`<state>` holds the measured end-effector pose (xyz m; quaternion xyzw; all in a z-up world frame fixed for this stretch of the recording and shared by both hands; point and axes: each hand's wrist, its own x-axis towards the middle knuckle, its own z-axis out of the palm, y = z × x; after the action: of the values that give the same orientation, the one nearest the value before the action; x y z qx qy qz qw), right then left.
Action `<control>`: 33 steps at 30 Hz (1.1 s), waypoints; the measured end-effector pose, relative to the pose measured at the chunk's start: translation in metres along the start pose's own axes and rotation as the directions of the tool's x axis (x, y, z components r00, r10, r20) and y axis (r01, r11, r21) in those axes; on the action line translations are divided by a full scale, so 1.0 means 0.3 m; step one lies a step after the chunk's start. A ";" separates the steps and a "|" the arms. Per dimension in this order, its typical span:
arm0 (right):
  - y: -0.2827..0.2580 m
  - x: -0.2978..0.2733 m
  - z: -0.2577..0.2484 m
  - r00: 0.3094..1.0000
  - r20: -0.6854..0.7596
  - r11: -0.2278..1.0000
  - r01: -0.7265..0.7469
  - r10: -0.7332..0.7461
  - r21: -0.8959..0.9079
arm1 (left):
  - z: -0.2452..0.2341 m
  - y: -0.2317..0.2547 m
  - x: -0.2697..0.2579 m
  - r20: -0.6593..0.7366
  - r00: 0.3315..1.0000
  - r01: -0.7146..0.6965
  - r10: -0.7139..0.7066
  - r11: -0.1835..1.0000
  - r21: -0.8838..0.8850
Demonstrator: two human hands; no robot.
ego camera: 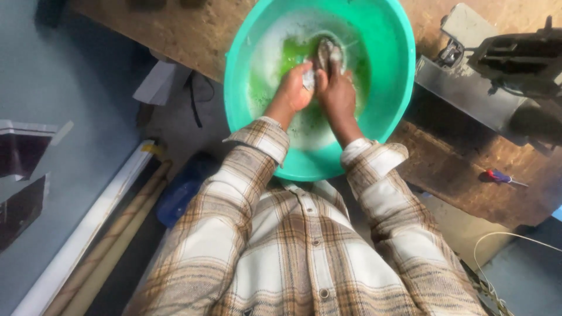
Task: Scrubbing and cleaning various small metal and plastic machine components in a basin of soapy water using a brush.
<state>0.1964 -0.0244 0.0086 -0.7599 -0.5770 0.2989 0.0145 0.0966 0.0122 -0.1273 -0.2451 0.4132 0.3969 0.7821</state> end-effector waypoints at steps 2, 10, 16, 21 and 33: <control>0.023 0.025 -0.059 0.991 -0.120 0.977 -0.029 0.055 0.211 | -0.029 -0.030 -0.004 0.217 0.975 -0.066 0.054 0.997 0.049; 0.129 -0.002 0.046 0.944 -0.174 0.929 -0.222 0.281 0.296 | 0.108 0.118 -0.280 0.055 0.989 -0.148 0.138 0.933 0.329; -0.013 -0.130 0.097 0.999 -0.050 0.912 0.037 -0.018 0.408 | 0.127 0.061 -0.201 -0.230 0.941 -0.142 0.250 0.904 0.402; -0.013 -0.058 0.095 0.997 0.020 0.990 -0.078 0.076 0.119 | -0.071 -0.049 0.042 -0.061 0.967 -0.207 0.248 0.901 0.380; -0.106 -0.101 -0.045 0.996 0.043 0.979 -0.084 0.077 0.187 | 0.023 0.018 -0.020 0.180 0.952 -0.290 0.246 0.912 0.289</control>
<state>0.1704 -0.0362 0.0447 -0.7725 -0.5150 0.3659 0.0641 0.0931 0.0175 -0.1189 -0.0311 0.4445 0.4466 0.7759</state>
